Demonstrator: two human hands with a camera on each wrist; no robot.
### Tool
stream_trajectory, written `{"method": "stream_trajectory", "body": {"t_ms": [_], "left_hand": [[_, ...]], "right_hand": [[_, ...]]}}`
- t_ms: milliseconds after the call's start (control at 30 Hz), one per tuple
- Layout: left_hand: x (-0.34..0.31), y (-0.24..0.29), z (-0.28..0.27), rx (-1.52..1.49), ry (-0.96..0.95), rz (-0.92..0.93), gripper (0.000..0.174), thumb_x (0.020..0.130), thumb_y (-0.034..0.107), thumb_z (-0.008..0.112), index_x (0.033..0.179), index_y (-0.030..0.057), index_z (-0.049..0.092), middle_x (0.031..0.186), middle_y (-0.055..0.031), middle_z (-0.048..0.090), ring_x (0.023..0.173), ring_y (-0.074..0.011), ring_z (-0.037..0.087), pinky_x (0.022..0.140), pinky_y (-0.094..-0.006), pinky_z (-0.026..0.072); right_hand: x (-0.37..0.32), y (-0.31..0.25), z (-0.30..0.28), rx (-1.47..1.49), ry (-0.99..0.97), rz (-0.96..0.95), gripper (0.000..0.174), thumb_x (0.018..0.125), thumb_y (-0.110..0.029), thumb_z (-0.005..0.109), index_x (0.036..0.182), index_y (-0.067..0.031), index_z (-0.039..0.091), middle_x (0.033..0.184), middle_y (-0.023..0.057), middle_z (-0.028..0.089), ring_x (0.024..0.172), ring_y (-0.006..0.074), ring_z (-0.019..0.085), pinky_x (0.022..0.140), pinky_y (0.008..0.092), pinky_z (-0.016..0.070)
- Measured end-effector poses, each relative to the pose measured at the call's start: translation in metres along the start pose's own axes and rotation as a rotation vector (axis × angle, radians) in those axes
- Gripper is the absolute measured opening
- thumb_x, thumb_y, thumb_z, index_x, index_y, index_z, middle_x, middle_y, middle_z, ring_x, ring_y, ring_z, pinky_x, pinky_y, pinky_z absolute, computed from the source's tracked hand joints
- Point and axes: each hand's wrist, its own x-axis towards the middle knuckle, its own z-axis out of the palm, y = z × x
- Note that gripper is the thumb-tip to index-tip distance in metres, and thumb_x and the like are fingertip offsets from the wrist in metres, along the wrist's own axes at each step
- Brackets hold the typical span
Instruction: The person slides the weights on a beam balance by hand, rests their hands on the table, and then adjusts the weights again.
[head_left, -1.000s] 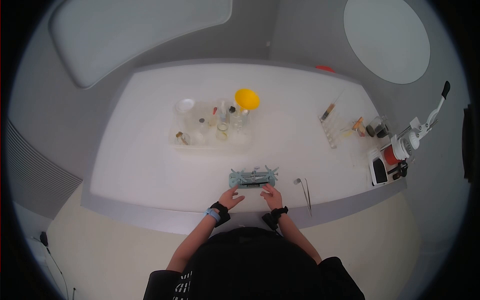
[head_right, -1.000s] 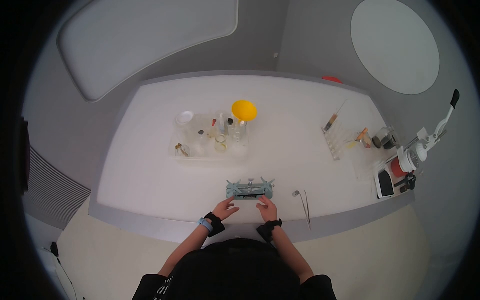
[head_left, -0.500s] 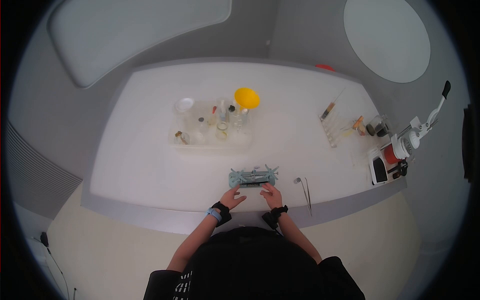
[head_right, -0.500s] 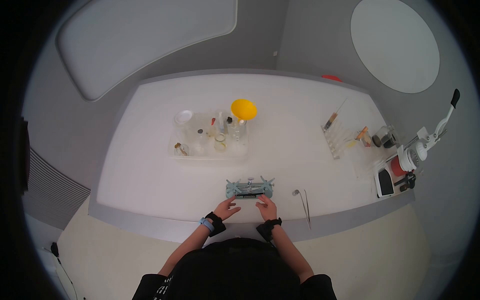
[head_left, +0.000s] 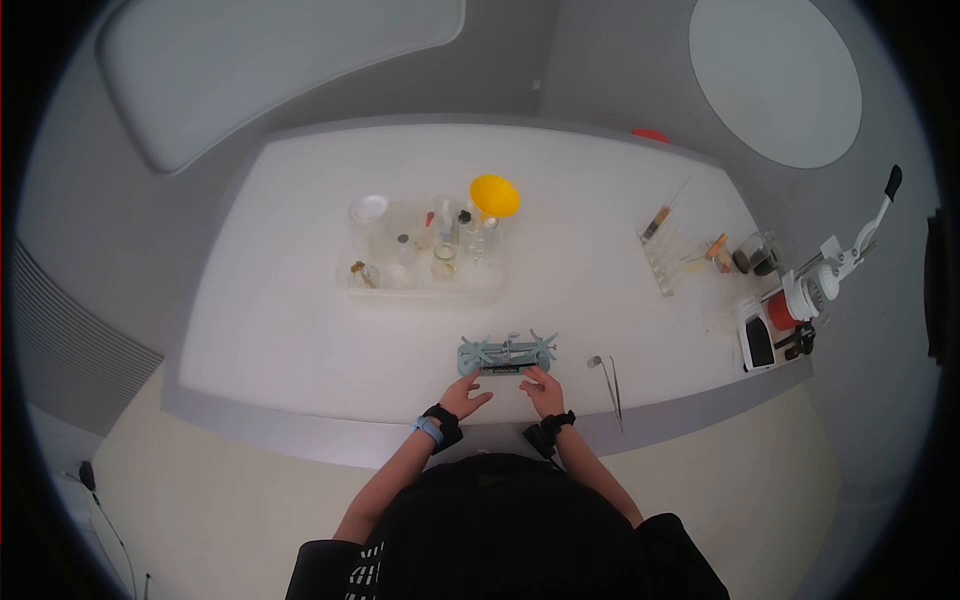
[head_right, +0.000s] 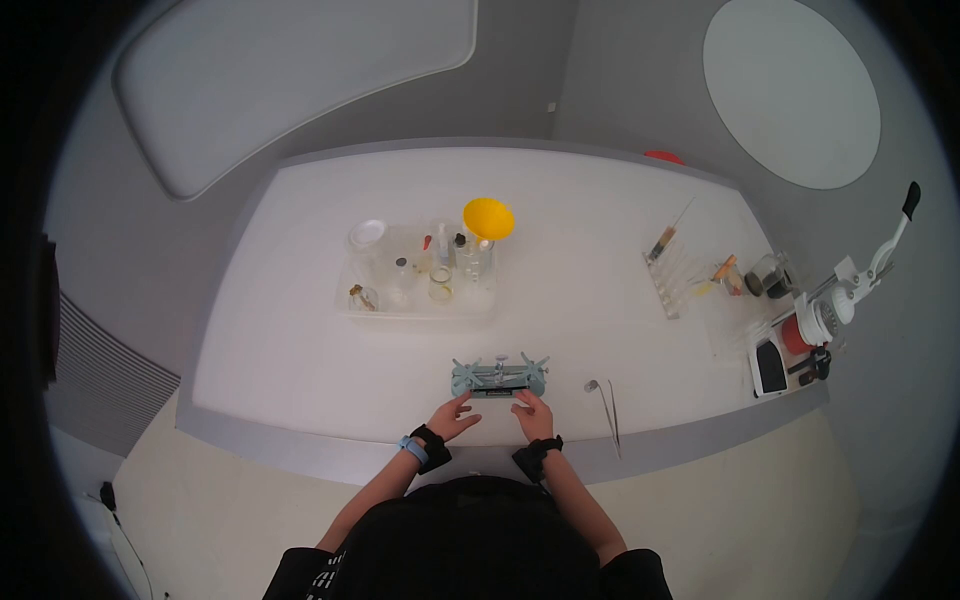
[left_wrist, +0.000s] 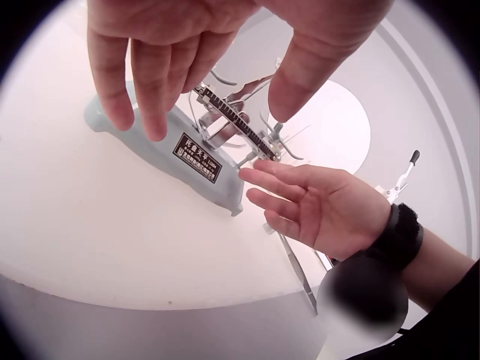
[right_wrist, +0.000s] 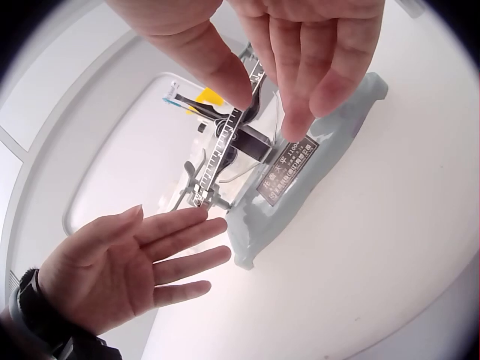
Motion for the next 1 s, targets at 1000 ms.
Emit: {"method": "stream_trajectory", "body": {"t_ms": [1000], "left_hand": [[-0.001,0.002,-0.002,0.005,0.013,0.014,0.066,0.066,0.03,0.058,0.114,-0.003,0.03,0.105,-0.0215,0.044,0.092,-0.0264,0.049,0.076,-0.031,0.0395]], "right_hand": [[0.0,0.008,0.001,0.002,0.019,-0.013,0.044,0.068,-0.006,0.056,0.107,0.0049,0.039,0.096,0.0114,0.053,0.071,0.0129,0.054,0.058,0.021,0.0413]]}}
